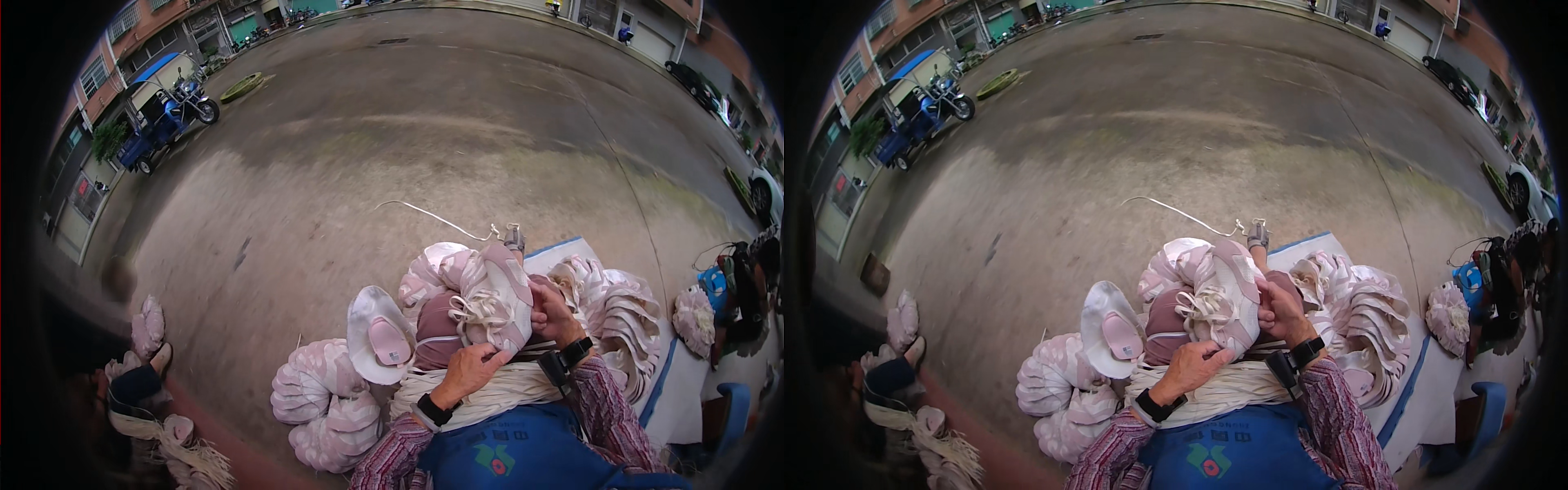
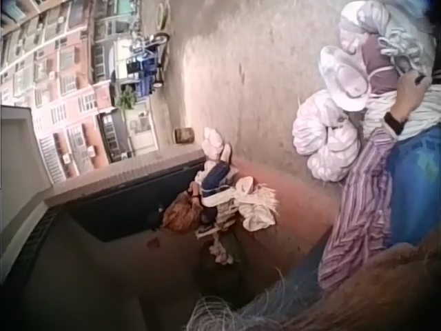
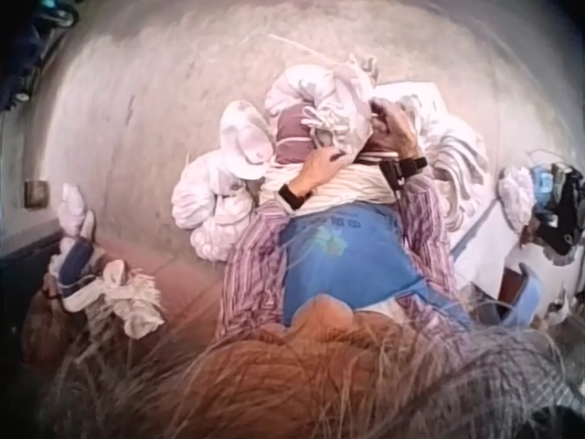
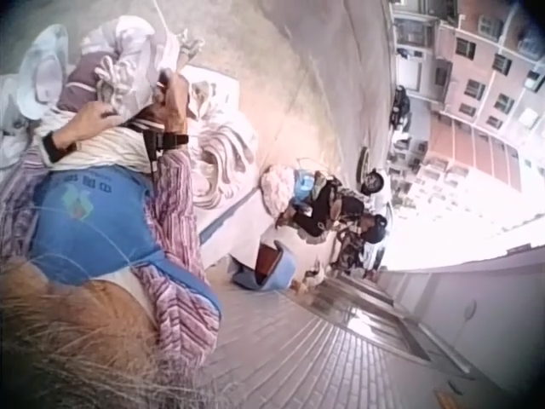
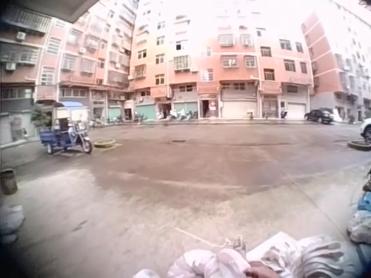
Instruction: The recorder is lacing and organizing a large number of pink and white sneakers.
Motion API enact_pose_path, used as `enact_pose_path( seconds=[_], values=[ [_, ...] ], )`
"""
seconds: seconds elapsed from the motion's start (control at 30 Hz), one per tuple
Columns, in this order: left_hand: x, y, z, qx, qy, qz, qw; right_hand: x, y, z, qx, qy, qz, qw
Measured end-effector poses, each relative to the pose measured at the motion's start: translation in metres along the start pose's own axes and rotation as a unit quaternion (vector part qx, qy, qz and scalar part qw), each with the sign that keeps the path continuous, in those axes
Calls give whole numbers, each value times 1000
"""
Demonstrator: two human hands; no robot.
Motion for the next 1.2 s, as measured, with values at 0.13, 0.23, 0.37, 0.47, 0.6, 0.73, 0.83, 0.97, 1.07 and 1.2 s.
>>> enact_pose_path(
  seconds=[0.13,0.23,0.37,0.47,0.6,0.73,0.83,0.97,1.07,1.2],
  values=[
    [-15,13,-6,17,28,71,997,-11,6,-28,-150,-2,127,980],
    [-35,13,-2,10,64,175,982,23,-9,-5,-352,14,526,774],
    [-57,18,2,28,126,306,943,32,-6,3,-284,140,373,872],
    [-67,9,3,26,135,383,914,28,-5,5,-270,230,519,778],
    [-70,14,-2,11,141,442,886,28,-5,4,-239,236,644,687],
    [-63,28,-10,1,127,387,913,21,-4,4,-313,230,693,607],
    [-56,39,-18,38,142,299,943,27,-2,8,-364,169,734,548],
    [-74,50,-23,42,140,308,940,28,-1,11,-356,172,751,530],
    [-84,45,-26,17,122,378,918,38,-6,10,-337,186,760,524],
    [-104,32,-13,34,155,482,862,42,-12,15,-347,178,765,513]
  ],
)
Point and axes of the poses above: each hand's wrist, its own z-axis away from the middle knuckle, its own x-axis out of the palm, y = z × x, the point moved 5 cm from there along -z, towards the middle knuckle, and after that the axes turned 2 degrees about -z, right-handed, at the moved point
